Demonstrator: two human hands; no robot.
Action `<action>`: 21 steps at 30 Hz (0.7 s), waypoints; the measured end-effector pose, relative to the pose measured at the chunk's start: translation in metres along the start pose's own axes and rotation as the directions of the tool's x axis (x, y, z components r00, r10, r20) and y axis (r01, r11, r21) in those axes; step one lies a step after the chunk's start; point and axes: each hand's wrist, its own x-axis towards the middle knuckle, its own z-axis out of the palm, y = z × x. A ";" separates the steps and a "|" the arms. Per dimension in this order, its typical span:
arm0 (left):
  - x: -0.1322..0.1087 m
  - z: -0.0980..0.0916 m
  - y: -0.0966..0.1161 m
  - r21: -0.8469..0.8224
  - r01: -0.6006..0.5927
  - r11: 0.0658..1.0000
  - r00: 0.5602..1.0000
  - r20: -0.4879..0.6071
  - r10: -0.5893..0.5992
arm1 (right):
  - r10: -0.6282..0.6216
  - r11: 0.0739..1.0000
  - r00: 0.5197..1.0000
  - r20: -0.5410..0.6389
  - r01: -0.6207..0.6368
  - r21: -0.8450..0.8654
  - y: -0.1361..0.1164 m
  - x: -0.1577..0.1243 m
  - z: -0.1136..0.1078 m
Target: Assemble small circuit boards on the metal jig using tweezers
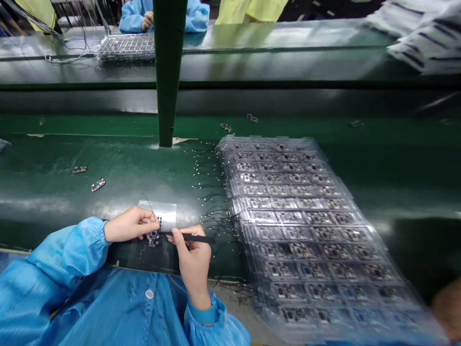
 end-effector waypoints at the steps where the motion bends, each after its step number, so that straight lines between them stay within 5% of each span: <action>1: 0.000 0.000 0.000 -0.002 0.000 1.000 1.000 0.000 0.000 | 0.002 1.000 1.000 0.001 -0.002 0.001 0.000 0.000 0.000; 21: 0.002 0.002 -0.001 -0.006 -0.066 0.998 0.997 -0.034 0.066 | -0.038 0.998 0.999 -0.013 0.038 -0.042 0.000 0.000 0.002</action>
